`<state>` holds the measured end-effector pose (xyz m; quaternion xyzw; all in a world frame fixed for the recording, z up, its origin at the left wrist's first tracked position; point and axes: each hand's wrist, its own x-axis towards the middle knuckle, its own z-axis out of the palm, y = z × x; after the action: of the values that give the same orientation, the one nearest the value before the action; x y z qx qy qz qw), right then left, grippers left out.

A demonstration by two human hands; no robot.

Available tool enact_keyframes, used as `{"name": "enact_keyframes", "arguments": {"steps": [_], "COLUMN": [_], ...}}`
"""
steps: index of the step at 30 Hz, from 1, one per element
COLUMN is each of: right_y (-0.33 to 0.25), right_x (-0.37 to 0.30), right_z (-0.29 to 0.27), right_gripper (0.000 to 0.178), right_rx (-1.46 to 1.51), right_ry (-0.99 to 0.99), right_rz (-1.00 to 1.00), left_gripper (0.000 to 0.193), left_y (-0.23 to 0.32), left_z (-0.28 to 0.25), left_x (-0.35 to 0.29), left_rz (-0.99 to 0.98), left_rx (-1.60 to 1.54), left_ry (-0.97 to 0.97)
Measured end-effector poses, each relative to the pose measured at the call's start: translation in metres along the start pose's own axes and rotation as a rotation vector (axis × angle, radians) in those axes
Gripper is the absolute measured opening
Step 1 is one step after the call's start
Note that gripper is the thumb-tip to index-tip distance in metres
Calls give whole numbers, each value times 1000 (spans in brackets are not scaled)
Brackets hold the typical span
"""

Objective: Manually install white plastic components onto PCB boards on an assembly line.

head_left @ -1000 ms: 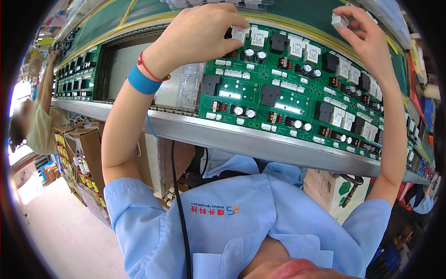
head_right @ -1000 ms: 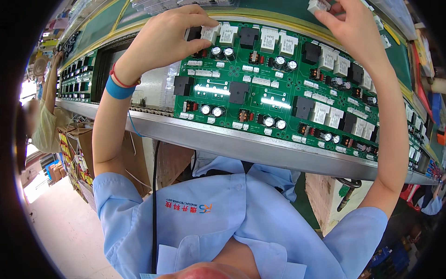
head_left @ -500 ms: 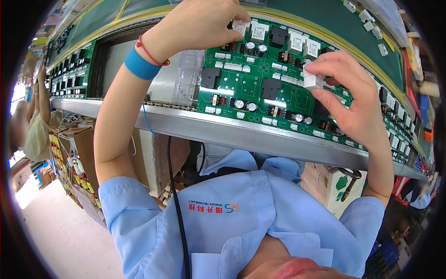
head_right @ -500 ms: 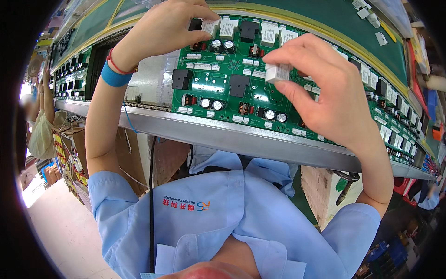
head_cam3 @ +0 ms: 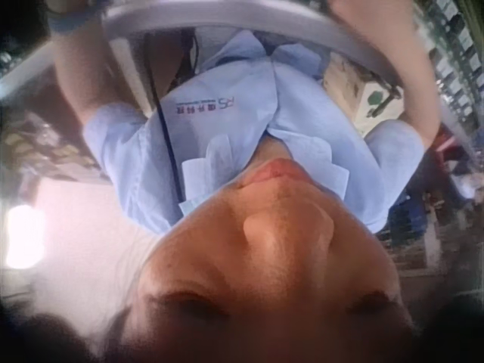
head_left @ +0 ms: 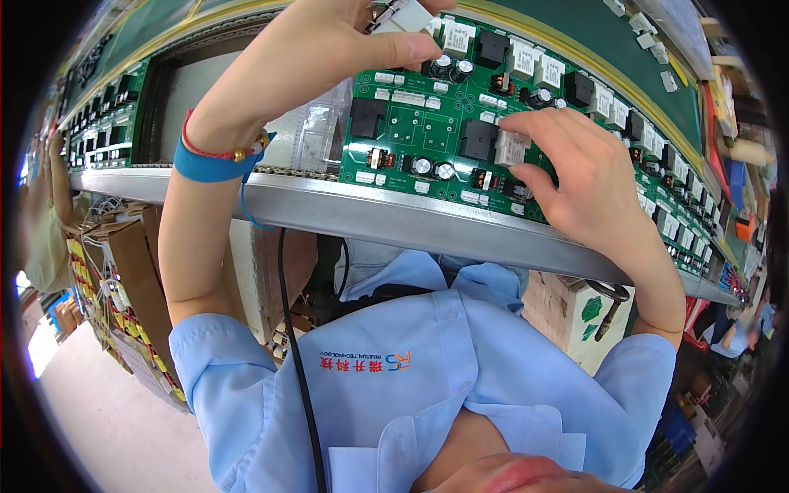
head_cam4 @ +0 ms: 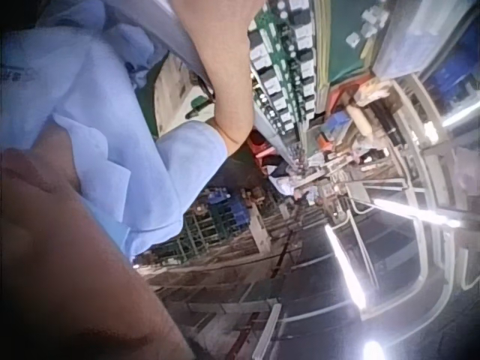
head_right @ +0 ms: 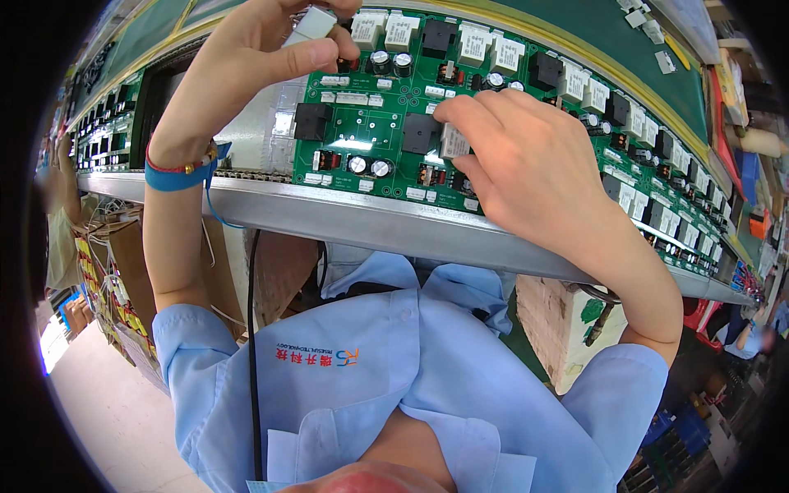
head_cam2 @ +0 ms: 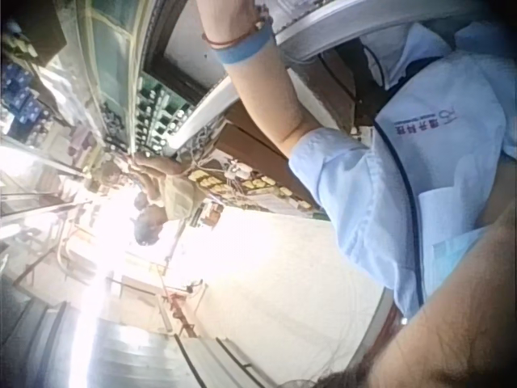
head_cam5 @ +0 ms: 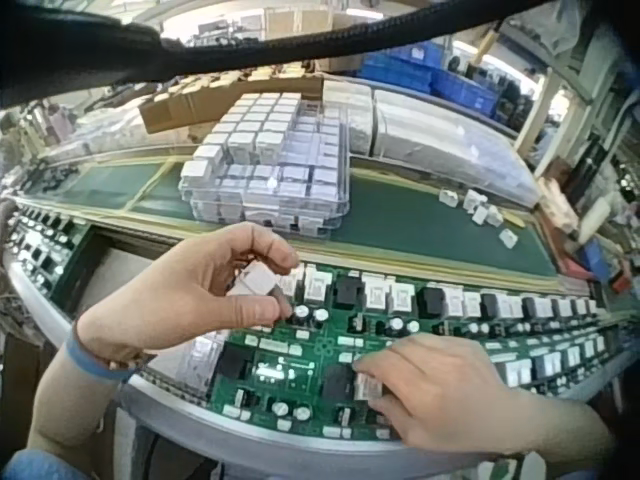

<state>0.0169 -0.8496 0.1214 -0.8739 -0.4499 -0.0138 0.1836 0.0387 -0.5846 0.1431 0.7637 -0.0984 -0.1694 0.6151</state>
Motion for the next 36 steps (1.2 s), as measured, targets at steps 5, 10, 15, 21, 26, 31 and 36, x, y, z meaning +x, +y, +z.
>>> {"name": "enact_keyframes", "arguments": {"steps": [5,10,15,21,26,31,36], "right_y": [-8,-5,-4,-3,-1,-2,-5], "right_x": [3,3,4,4,1,1,-4], "right_z": [-5,-4,-3,-5,-4,-2,-2], "right_gripper": [39,36,34,33,33,34,34], "right_rx": [-17,-65,-53,-43,-46,-7,-109], "right_ry": [-143,-113,-109,-119,-66,-90,-131], "right_rz": [28,26,20,7,2,-25,-55], "left_gripper": [41,41,33,63,72,67,63], "left_y": [-15,-27,-12,-43,-54,-38,-35], "left_z": [-15,-5,-5,-22,-22,-12,-12], "left_x": [-13,-10,-27,-23,-22,-29,-31], "left_rz": [-125,364,-161,14,167,129,27], "left_rx": [-278,-534,-541,-312,-45,-162,-220], "left_ry": [-9,-199,106,-42,43,20,31]}}
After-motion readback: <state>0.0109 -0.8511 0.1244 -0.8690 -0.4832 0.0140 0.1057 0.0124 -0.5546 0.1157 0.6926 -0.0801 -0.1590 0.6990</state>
